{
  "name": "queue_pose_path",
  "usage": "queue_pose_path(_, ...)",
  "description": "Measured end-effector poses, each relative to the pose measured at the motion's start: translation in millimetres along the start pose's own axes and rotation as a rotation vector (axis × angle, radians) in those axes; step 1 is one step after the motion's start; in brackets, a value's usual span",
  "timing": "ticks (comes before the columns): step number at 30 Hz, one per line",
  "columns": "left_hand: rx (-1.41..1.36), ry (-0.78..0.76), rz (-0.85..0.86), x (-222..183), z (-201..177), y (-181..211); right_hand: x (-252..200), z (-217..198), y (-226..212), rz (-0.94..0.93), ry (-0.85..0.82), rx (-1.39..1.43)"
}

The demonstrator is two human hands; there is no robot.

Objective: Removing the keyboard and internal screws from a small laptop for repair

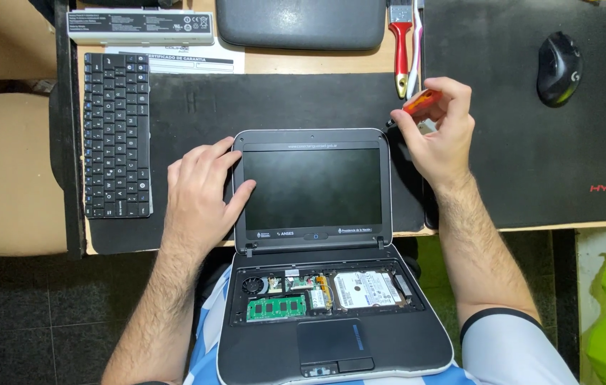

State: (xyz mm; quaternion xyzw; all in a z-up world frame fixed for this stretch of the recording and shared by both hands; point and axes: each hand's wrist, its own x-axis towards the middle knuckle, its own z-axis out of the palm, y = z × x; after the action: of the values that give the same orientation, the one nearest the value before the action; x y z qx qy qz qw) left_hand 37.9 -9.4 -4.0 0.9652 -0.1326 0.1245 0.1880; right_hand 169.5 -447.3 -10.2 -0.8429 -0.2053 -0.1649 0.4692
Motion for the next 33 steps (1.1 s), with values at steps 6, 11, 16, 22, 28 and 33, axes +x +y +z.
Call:
queue_pose_path(6, 0.004, 0.003, 0.001, 0.3, -0.5, 0.9, -0.6, -0.3, 0.4, -0.008, 0.004, 0.008)
queue_pose_path(11, -0.002, -0.01, -0.012, 0.8, -1.7, 1.7, -0.7, 0.2, 0.3, -0.011, 0.002, -0.001)
queue_pose_path(16, -0.005, -0.012, -0.014, 0.3, -1.0, 1.5, -1.5, 2.8, -0.9, -0.042, 0.006, -0.012)
queue_pose_path(22, -0.006, -0.028, -0.027, 1.4, -3.4, 3.2, -5.0, 9.2, -9.7, -0.102, 0.012, -0.117)
queue_pose_path(28, -0.004, -0.012, -0.014, 0.9, -1.0, 2.1, -6.3, 6.0, -13.3, -0.104, 0.008, -0.127)
queue_pose_path(33, -0.056, 0.016, -0.001, 3.2, -5.7, 6.0, 8.8, -2.8, -12.4, 0.065, -0.058, -0.157)
